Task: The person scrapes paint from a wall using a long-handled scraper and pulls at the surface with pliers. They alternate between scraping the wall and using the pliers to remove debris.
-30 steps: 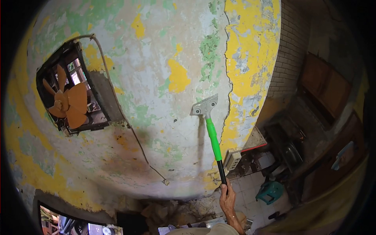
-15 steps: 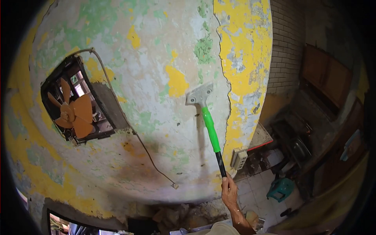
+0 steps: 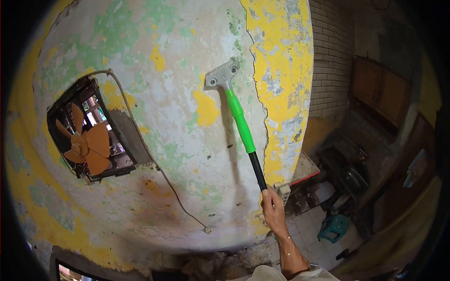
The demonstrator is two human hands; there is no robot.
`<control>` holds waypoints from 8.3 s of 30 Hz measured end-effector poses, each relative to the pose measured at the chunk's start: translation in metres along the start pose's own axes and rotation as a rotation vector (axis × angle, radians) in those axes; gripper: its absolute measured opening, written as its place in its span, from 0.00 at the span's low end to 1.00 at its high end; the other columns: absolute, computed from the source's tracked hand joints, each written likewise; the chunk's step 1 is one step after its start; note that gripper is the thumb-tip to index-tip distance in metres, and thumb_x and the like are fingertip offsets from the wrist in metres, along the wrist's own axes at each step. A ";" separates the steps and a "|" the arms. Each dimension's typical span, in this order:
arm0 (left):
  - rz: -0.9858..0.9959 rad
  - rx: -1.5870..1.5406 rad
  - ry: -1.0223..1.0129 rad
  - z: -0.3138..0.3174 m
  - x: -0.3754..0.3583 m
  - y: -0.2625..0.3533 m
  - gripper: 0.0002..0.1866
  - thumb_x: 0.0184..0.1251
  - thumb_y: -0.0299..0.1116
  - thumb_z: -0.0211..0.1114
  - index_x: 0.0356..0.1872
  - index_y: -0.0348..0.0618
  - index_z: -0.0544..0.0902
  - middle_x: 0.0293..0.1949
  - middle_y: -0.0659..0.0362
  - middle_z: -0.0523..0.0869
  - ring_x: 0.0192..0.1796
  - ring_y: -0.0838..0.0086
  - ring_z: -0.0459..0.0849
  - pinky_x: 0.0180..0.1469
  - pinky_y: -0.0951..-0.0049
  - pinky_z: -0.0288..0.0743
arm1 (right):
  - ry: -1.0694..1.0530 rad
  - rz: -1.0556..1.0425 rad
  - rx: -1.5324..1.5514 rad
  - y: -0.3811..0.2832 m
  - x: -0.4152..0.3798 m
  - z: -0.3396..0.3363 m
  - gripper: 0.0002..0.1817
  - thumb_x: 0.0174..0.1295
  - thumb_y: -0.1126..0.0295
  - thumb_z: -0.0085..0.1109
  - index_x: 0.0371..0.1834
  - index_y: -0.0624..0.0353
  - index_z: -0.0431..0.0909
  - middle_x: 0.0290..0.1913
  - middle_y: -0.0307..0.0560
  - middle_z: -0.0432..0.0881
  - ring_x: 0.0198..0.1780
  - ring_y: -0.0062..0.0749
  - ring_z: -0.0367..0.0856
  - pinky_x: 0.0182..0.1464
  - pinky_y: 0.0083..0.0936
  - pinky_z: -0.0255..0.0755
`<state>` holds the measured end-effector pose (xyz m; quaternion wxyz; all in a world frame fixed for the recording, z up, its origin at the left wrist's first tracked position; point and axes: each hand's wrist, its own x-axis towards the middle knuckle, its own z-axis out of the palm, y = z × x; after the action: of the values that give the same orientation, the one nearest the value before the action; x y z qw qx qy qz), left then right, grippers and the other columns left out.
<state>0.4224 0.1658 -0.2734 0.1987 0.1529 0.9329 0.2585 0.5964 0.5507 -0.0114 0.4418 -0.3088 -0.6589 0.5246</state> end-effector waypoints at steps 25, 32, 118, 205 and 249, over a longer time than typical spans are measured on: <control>0.044 -0.042 -0.035 -0.010 0.014 -0.003 0.25 0.79 0.53 0.68 0.56 0.39 0.90 0.32 0.57 0.82 0.33 0.69 0.80 0.35 0.66 0.76 | 0.006 -0.027 0.076 -0.027 0.007 -0.009 0.24 0.86 0.49 0.51 0.57 0.60 0.86 0.23 0.30 0.67 0.24 0.15 0.65 0.27 0.22 0.58; 0.047 -0.057 -0.045 -0.011 0.008 -0.010 0.25 0.79 0.53 0.68 0.56 0.40 0.90 0.31 0.59 0.81 0.32 0.72 0.78 0.33 0.68 0.75 | -0.030 -0.143 0.069 -0.077 0.055 -0.003 0.26 0.85 0.44 0.49 0.52 0.56 0.86 0.21 0.29 0.68 0.18 0.13 0.61 0.21 0.19 0.55; 0.824 -0.904 -0.133 -0.114 -0.042 0.175 0.22 0.84 0.40 0.63 0.68 0.36 0.79 0.27 0.65 0.80 0.28 0.82 0.76 0.31 0.71 0.72 | -0.178 -0.285 0.128 -0.262 0.076 0.234 0.37 0.78 0.31 0.49 0.42 0.62 0.74 0.18 0.33 0.66 0.13 0.21 0.64 0.14 0.26 0.62; 1.201 -0.973 -0.047 -0.258 -0.054 0.344 0.20 0.83 0.45 0.66 0.37 0.36 0.81 0.22 0.64 0.72 0.26 0.82 0.68 0.29 0.69 0.64 | -0.107 -0.488 0.149 -0.442 0.211 0.151 0.33 0.81 0.37 0.52 0.33 0.61 0.71 0.21 0.37 0.69 0.16 0.21 0.63 0.17 0.22 0.64; 0.795 -0.283 0.186 -0.041 0.030 0.056 0.13 0.75 0.41 0.73 0.42 0.42 0.85 0.29 0.45 0.89 0.32 0.44 0.89 0.30 0.48 0.79 | -0.025 -0.069 0.353 -0.074 0.034 0.224 0.32 0.84 0.37 0.42 0.30 0.52 0.66 0.13 0.33 0.63 0.10 0.20 0.61 0.12 0.25 0.56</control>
<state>0.3876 0.2063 -0.2192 0.0178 0.4477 0.7707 0.4530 0.3828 0.4673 0.0556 0.4987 -0.1971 -0.5721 0.6206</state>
